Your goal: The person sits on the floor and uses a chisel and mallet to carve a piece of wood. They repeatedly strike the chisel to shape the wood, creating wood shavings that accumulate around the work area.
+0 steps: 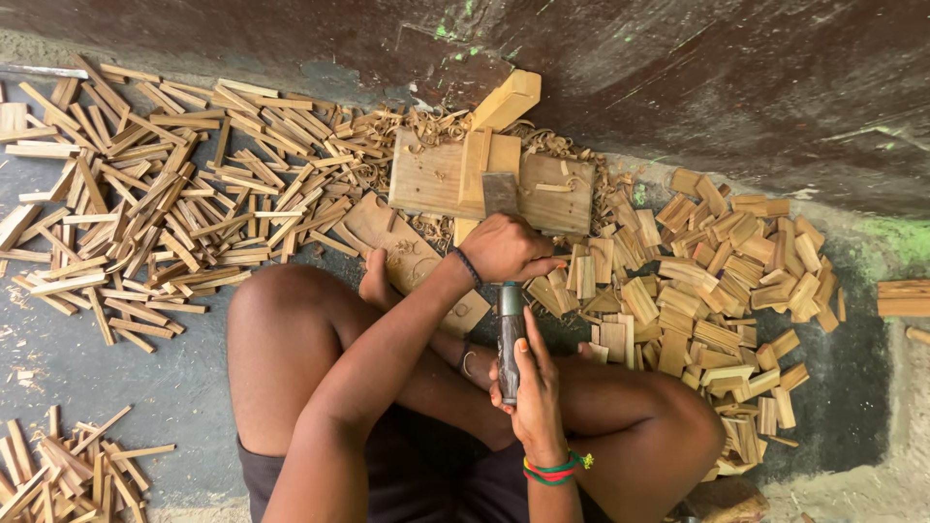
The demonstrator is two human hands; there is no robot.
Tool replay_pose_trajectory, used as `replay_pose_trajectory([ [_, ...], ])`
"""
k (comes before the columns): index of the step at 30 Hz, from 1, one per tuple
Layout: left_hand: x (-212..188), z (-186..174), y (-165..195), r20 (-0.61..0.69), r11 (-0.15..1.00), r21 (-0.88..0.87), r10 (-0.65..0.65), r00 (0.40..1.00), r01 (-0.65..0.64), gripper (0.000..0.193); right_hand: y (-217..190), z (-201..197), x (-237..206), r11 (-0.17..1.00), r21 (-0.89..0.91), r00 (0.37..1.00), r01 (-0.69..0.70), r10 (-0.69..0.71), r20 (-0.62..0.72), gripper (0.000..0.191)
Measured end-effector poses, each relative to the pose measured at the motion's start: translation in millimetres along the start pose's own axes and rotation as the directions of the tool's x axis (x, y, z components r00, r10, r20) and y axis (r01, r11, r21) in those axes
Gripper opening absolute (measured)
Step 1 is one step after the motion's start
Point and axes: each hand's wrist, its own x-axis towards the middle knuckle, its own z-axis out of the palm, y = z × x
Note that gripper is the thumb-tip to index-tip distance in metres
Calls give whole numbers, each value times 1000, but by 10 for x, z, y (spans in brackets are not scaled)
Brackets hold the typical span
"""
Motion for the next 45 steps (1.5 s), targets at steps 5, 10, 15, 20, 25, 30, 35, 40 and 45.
replay_pose_trajectory([
  [5, 5, -54, -18, 21, 999, -6, -41, 999, 41, 43, 25, 14, 36, 999, 32, 1000, -11, 11, 14, 60],
  [10, -8, -40, -3, 11, 985, -55, -164, 986, 164, 45, 65, -15, 78, 1000, -4, 1000, -25, 25, 7, 61],
  [15, -20, -22, -36, 57, 949, -164, -264, 963, 270, 50, 86, -14, 98, 998, -19, 998, -60, 60, -12, 61],
  [20, -5, -26, -71, 90, 945, -160, -274, 958, 285, 49, 69, 58, 66, 995, -22, 996, -93, 93, -19, 61],
  [25, -18, -33, -130, 138, 951, -145, -256, 957, 275, 47, 94, 193, 39, 990, -16, 990, -138, 137, -35, 64],
  [30, 22, 43, -275, 243, 953, -67, -273, 931, 297, 51, 42, 288, 116, 994, 3, 994, -108, 107, 24, 68],
  [35, 256, 118, -677, 225, 978, -58, -182, 957, 200, 43, -105, 364, 414, 998, -28, 998, -48, 49, 48, 68],
  [40, 197, 79, -738, 130, 967, -161, -178, 975, 198, 41, -49, 445, 536, 999, 7, 999, -47, 47, 28, 68],
  [45, 206, 5, -611, 58, 964, -32, -262, 963, 264, 39, 31, 376, 578, 998, 67, 998, -16, 13, 59, 70],
])
